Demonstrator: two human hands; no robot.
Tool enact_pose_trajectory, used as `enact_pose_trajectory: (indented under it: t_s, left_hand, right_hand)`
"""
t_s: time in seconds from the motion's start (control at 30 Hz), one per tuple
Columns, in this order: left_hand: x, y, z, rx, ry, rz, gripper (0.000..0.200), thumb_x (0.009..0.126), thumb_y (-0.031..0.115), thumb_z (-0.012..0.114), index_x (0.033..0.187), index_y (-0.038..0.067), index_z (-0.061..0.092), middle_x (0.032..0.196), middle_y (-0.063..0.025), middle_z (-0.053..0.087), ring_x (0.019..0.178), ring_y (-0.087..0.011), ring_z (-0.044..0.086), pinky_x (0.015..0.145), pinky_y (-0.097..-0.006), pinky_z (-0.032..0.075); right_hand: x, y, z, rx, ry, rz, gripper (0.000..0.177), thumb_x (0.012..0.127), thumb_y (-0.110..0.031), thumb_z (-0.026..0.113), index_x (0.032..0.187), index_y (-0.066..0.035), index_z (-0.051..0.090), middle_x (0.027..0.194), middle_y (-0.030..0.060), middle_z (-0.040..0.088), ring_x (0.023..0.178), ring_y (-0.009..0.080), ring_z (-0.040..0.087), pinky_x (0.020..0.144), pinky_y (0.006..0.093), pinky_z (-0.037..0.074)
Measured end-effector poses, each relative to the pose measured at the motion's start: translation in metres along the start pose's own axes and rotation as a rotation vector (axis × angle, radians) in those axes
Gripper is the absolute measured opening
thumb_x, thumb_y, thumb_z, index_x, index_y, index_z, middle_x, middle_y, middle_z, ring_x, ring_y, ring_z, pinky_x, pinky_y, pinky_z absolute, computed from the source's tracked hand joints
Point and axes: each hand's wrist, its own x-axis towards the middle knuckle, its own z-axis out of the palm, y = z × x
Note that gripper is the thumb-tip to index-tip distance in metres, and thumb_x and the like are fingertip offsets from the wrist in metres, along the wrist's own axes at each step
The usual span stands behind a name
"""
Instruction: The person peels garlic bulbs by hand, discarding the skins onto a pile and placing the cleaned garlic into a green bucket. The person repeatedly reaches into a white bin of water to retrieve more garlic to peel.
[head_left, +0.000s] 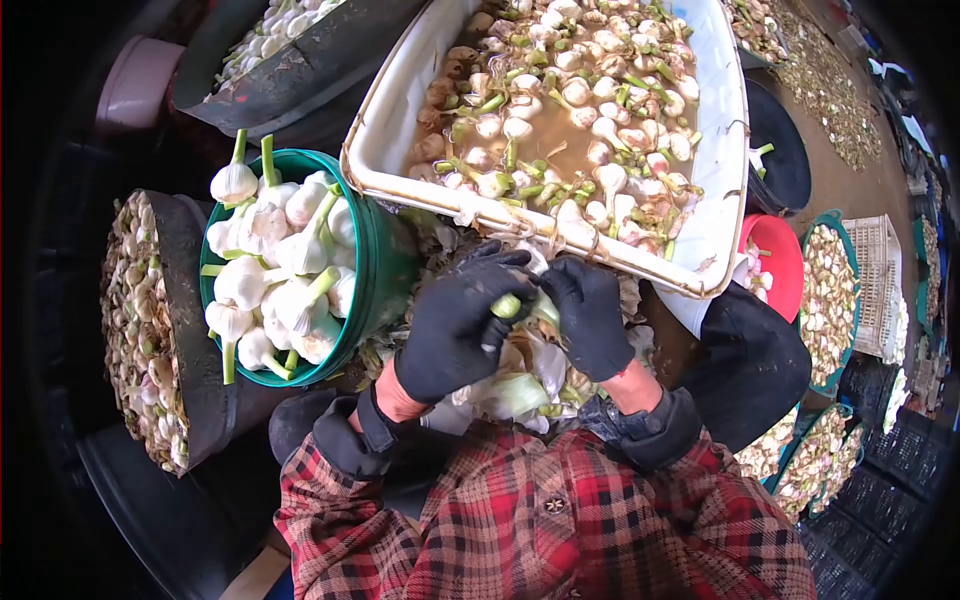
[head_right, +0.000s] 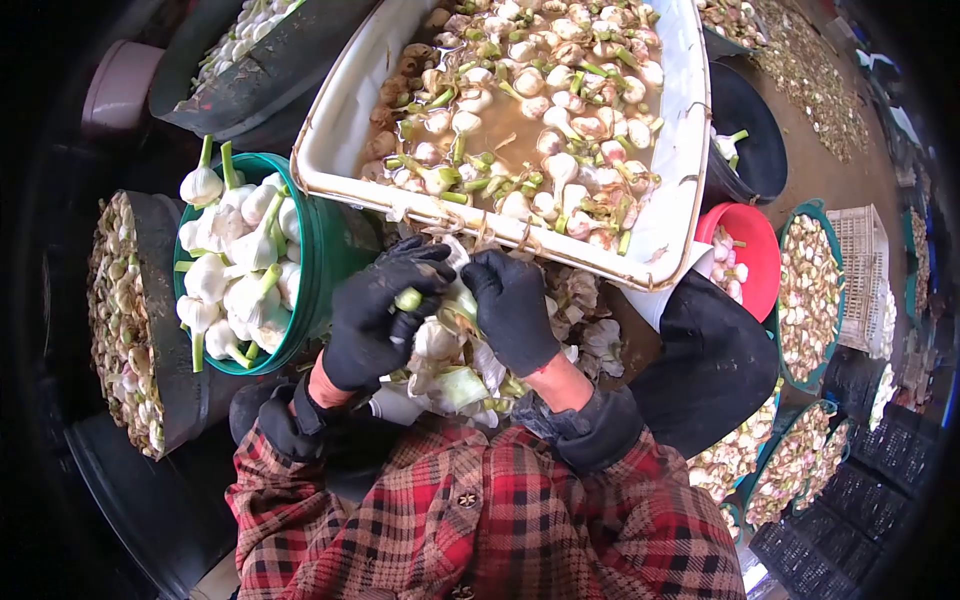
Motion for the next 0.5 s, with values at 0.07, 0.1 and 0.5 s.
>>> enact_pose_trajectory:
  t_s: [0.07, 0.1, 0.5]
  left_hand:
    - [0.001, 0.01, -0.005, -0.162, 0.153, -0.288, 0.02, 0.082, 0.004, 0.062, 0.102, 0.001, 0.062, 0.096, -0.0134, 0.067, 0.092, -0.0266, 0.065, 0.086, -0.0378, 0.049]
    - [0.002, 0.015, -0.007, -0.329, 0.301, -0.575, 0.012, 0.086, 0.006, 0.062, 0.095, -0.002, 0.063, 0.089, -0.0107, 0.069, 0.089, -0.021, 0.066, 0.083, -0.0343, 0.05]
    - [-0.004, -0.032, -0.016, -0.242, 0.648, -0.74, 0.018, 0.09, 0.011, 0.059, 0.091, -0.005, 0.066, 0.08, -0.0077, 0.069, 0.068, -0.0132, 0.063, 0.065, -0.0249, 0.05]
  right_hand:
    - [-0.004, -0.006, -0.007, -0.05, -0.091, -0.035, 0.013, 0.089, -0.009, 0.058, 0.086, 0.003, 0.062, 0.068, 0.0199, 0.06, 0.059, 0.0303, 0.057, 0.06, 0.0351, 0.045]
    - [-0.008, -0.01, -0.011, -0.049, -0.095, -0.034, 0.013, 0.089, -0.009, 0.058, 0.086, 0.003, 0.062, 0.068, 0.0199, 0.06, 0.059, 0.0303, 0.057, 0.06, 0.0351, 0.045]
    - [-0.043, -0.019, -0.037, 0.064, -1.163, -0.449, 0.02, 0.074, -0.006, 0.061, 0.093, -0.001, 0.056, 0.081, 0.0174, 0.061, 0.076, 0.0361, 0.062, 0.065, 0.0437, 0.049]
